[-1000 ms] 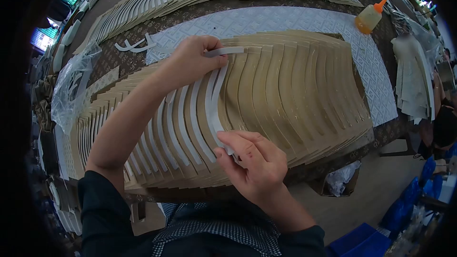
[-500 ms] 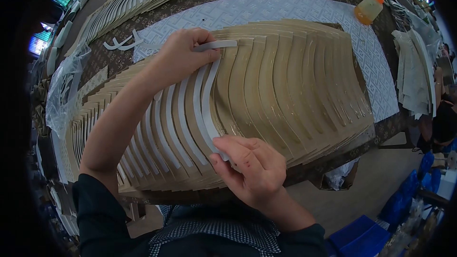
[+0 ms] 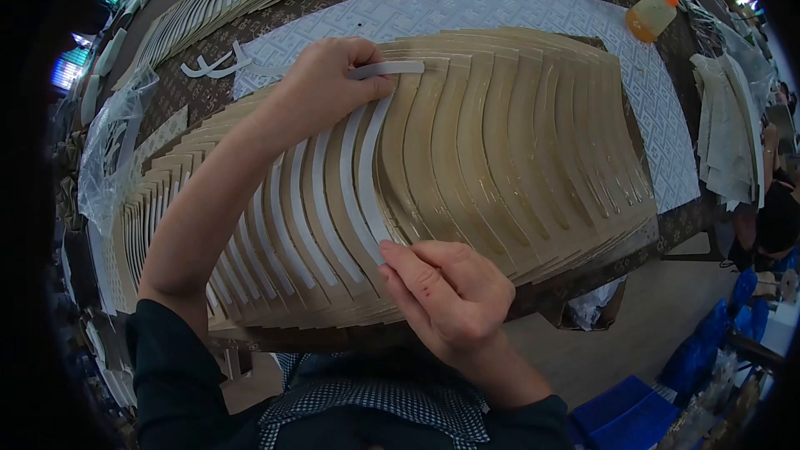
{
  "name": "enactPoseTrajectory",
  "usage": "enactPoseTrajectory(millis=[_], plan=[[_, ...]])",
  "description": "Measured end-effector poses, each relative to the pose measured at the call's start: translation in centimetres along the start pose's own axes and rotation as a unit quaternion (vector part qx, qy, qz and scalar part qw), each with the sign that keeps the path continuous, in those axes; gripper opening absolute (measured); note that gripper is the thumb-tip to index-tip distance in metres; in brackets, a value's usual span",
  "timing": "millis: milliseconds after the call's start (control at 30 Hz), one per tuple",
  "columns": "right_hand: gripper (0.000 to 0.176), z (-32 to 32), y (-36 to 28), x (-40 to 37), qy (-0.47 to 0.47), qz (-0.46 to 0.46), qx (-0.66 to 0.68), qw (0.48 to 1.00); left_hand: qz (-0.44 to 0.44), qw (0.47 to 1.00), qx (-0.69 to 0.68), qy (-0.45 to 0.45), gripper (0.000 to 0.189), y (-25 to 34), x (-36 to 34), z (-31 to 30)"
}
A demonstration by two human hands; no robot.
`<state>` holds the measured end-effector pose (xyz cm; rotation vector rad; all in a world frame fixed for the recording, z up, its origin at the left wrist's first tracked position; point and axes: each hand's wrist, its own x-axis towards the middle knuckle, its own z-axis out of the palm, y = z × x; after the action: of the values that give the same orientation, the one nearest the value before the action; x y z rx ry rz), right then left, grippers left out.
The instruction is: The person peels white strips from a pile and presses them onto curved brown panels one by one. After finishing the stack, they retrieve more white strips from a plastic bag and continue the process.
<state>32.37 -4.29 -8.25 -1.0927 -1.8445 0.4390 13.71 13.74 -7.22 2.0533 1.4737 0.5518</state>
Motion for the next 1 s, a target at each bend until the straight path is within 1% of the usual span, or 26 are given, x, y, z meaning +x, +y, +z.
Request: enactPoseTrajectory(millis=[167,367,767,867,1000], plan=[[0.028,-0.3,-0.2,0.0,-0.034,0.022,-0.027,0.999,0.022,0.999,0.022,0.02,0.022,-0.1,-0.2,0.2],[0.03,-0.7,0.3,0.2,-0.053,0.006,-0.045,0.998,0.031,0.999,0.031,0.03,0.024,-0.3,-0.2,0.3],[0.027,-0.9,0.6,0.2,-0.072,0.007,-0.077,0.994,0.04,0.997,0.05,0.044,0.026,0.1,-0.5,0.4],[0.028,-1.0,0.8,0.1,-0.083,-0.001,-0.093,0.992,0.039,0.997,0.049,0.038,0.026,0.1,-0.5,0.3],[0.028,-1.2,0.7,0.2,-0.101,-0.018,-0.134,0.986,0.062,0.994,0.064,0.058,0.026,0.0,-0.6,0.4]])
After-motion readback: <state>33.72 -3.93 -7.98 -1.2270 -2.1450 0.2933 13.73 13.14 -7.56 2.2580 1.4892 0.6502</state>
